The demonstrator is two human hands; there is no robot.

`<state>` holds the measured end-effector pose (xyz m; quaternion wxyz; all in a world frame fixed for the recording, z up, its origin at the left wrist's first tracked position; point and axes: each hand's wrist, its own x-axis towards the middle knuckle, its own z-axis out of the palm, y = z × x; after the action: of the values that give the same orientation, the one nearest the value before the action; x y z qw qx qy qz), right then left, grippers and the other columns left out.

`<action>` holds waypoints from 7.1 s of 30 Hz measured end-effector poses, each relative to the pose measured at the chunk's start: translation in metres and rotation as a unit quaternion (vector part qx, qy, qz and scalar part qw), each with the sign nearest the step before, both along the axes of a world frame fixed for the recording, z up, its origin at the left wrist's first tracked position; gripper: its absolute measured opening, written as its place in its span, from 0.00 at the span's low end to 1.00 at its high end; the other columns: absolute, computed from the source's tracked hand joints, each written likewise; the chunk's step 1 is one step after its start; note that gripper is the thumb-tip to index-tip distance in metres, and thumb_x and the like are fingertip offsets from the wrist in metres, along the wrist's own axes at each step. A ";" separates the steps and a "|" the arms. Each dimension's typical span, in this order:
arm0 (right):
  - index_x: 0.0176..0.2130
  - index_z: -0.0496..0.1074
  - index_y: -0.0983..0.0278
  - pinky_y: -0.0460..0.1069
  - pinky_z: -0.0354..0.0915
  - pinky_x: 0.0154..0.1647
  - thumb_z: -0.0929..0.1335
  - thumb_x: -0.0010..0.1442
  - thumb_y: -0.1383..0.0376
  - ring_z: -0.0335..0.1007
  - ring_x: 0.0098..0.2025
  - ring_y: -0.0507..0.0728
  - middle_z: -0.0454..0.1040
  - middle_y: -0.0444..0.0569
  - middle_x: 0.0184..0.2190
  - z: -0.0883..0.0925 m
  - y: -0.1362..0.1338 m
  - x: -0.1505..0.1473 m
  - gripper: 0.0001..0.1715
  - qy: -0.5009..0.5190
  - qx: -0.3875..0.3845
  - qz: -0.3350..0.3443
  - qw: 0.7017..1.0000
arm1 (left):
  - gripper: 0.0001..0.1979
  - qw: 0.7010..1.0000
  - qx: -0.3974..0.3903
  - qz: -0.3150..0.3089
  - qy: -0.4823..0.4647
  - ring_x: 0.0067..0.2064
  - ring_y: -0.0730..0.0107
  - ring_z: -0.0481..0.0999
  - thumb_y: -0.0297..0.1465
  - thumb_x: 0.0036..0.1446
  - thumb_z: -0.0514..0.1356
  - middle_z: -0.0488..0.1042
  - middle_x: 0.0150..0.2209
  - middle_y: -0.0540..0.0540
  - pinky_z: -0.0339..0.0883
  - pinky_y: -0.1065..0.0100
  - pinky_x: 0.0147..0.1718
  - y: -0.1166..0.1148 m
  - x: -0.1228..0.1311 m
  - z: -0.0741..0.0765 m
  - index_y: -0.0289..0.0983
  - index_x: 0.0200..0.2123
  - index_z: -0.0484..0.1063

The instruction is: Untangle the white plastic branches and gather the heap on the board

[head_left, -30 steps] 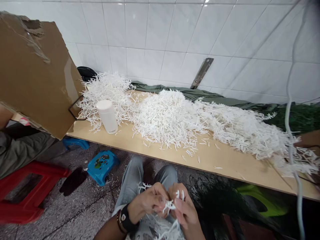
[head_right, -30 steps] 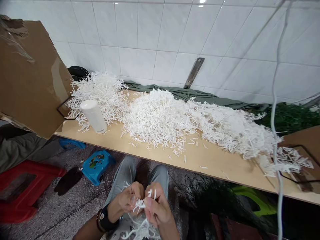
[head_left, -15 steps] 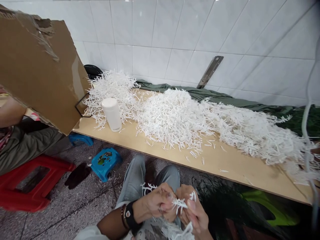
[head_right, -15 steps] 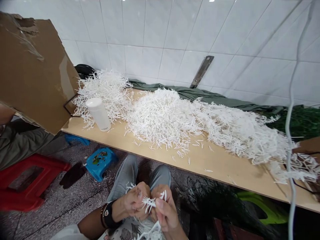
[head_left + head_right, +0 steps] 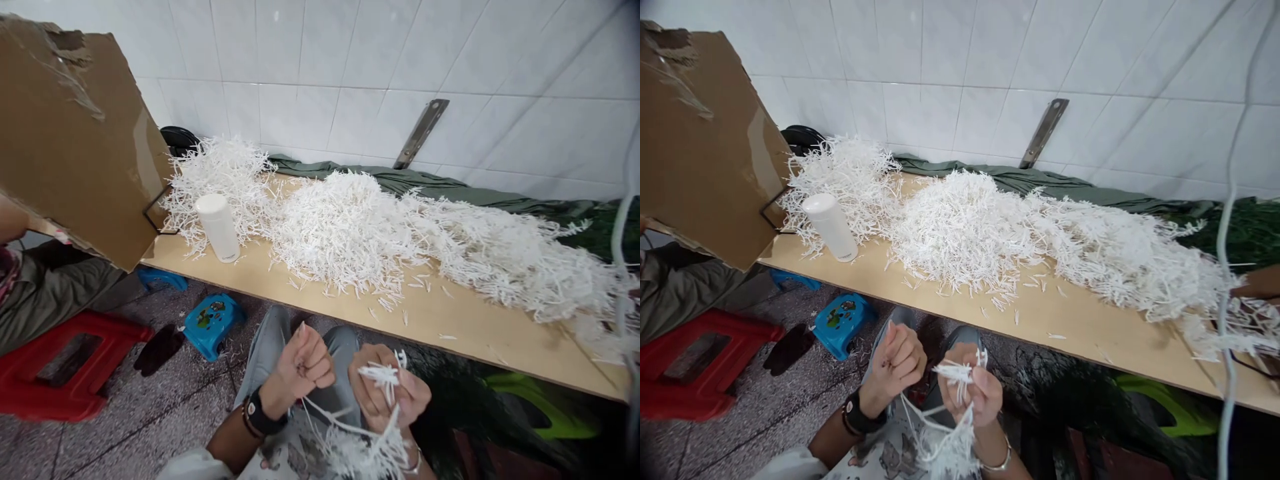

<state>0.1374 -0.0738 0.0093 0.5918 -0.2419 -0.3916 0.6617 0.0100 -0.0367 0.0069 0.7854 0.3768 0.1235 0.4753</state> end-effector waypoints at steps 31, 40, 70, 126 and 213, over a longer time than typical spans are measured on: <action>0.23 0.63 0.65 0.45 0.57 0.27 0.62 0.64 0.54 0.60 0.24 0.50 0.63 0.44 0.21 0.020 -0.002 0.018 0.24 -0.321 0.117 -0.029 0.939 | 0.24 0.914 0.202 -0.097 0.339 0.20 0.81 0.50 0.43 0.59 0.56 0.53 0.16 0.56 0.42 0.72 0.20 0.021 -0.023 0.041 0.35 0.17 0.58; 0.11 0.54 0.65 0.41 0.37 0.10 0.72 0.49 0.53 0.39 0.08 0.42 0.47 0.35 0.05 0.019 -0.018 -0.007 0.32 0.020 -0.113 0.156 0.981 | 0.33 0.942 -0.046 -0.327 0.063 0.07 0.84 0.46 0.49 0.45 0.65 0.48 0.06 0.57 0.43 0.75 0.08 -0.013 -0.016 0.007 0.37 0.07 0.50; 0.28 0.69 0.62 0.42 0.44 0.19 0.64 0.64 0.53 0.47 0.17 0.46 0.57 0.39 0.16 0.034 -0.004 -0.003 0.19 -0.013 0.038 -0.165 0.986 | 0.17 0.923 0.207 0.138 0.294 0.33 0.64 0.79 0.35 0.53 0.65 0.76 0.22 0.46 0.69 0.70 0.33 0.040 -0.039 0.048 0.36 0.15 0.73; 0.37 0.77 0.68 0.47 0.61 0.24 0.65 0.60 0.49 0.66 0.21 0.53 0.71 0.46 0.20 0.022 0.013 0.034 0.25 -0.398 -0.044 -0.325 0.857 | 0.05 0.668 0.600 0.183 0.401 0.39 0.68 0.75 0.32 0.60 0.59 0.79 0.37 0.48 0.63 0.65 0.42 0.030 0.003 0.020 0.38 0.34 0.73; 0.29 0.64 0.64 0.45 0.53 0.26 0.63 0.61 0.57 0.53 0.25 0.49 0.59 0.41 0.23 0.012 -0.003 0.029 0.15 -0.381 0.063 -0.229 0.893 | 0.19 0.921 0.134 -0.230 0.285 0.20 0.80 0.48 0.46 0.56 0.59 0.53 0.18 0.57 0.42 0.71 0.20 0.039 0.005 0.037 0.35 0.25 0.65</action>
<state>0.1659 -0.0765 0.0214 0.5461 -0.5213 -0.5615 0.3386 0.0154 0.0026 0.0436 0.7469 0.6162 0.1873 0.1657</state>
